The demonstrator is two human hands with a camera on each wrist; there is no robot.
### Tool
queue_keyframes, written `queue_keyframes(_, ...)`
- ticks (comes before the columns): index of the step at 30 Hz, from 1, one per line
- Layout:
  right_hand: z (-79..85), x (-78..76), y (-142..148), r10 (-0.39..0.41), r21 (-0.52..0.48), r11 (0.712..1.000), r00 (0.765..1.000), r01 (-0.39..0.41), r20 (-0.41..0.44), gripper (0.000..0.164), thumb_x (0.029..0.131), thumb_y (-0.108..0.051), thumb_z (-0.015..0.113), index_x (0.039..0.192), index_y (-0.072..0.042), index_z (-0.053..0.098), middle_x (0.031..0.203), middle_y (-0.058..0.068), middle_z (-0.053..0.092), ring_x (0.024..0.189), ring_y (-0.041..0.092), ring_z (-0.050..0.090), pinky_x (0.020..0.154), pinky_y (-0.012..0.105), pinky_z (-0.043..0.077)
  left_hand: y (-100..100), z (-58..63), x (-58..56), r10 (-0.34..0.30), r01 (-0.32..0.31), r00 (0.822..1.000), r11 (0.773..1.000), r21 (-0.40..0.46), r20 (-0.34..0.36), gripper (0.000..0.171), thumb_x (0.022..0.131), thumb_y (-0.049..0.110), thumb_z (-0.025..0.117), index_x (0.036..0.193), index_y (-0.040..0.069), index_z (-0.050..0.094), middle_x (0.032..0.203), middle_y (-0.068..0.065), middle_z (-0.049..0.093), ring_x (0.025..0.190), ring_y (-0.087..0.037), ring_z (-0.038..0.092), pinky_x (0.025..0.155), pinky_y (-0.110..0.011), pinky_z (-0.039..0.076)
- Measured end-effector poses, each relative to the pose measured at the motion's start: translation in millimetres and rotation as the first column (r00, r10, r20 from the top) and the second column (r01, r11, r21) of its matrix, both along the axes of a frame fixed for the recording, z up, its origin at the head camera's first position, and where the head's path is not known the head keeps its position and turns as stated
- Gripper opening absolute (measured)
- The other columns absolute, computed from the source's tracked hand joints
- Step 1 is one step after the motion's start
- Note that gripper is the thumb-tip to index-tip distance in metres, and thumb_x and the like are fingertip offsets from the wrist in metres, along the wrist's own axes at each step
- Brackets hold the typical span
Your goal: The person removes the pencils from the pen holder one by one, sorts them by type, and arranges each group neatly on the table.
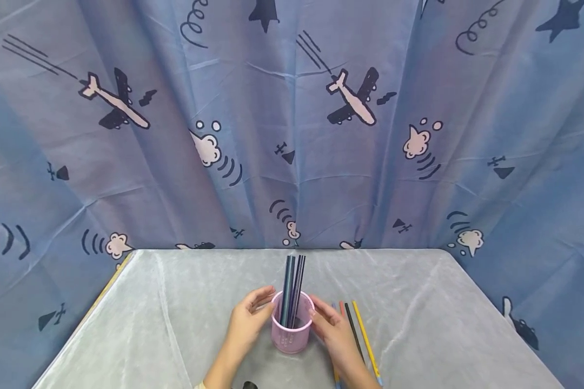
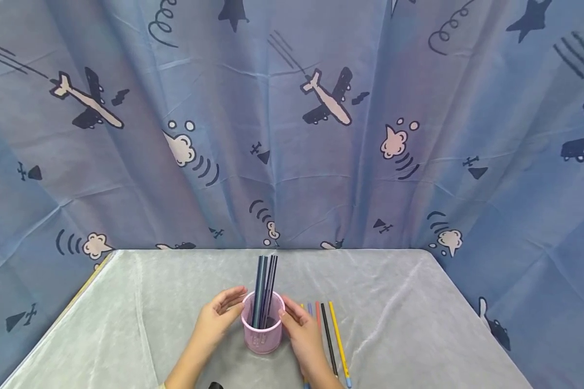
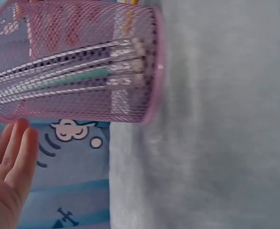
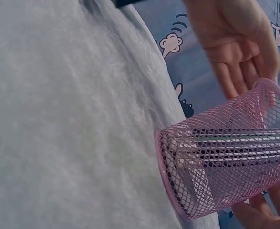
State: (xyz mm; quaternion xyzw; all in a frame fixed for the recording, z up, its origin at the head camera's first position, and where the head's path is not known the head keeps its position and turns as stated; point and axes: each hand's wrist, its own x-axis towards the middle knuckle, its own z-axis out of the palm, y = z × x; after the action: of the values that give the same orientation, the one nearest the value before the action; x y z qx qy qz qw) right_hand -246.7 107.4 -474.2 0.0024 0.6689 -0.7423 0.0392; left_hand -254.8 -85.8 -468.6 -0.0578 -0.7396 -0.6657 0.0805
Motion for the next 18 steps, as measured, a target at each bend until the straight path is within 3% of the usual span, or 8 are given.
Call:
queue_keyframes(8,-2.3,-1.3,-1.4,0.019,0.003,1.0,1.0,-0.019,0.012,0.054,0.098,-0.014,0.059,0.144,0.008,0.043,0.145,0.027,0.05,0.121,0.015,0.06,0.098,0.024,0.056,2.2,14.2,-11.3,0.055,-0.056,0.998,0.998,-0.014,-0.04,0.037,0.092,0.005,0.066,0.127,-0.005,0.061,0.127,-0.022,0.066,0.12,-0.035,0.064,0.102,-0.042,0.054)
queue_keyframes(18,-2.1,-0.1,2.5,0.027,0.004,1.0,1.0,-0.027,-0.002,0.055,0.099,-0.016,0.059,0.145,0.008,0.042,0.146,0.027,0.05,0.122,0.014,0.06,0.097,0.022,0.056,18.0,20.8,-25.6,0.091,-0.09,0.994,0.996,0.016,-0.067,0.034,0.088,0.003,0.07,0.12,-0.007,0.065,0.119,-0.025,0.069,0.111,-0.036,0.068,0.094,-0.034,0.059)
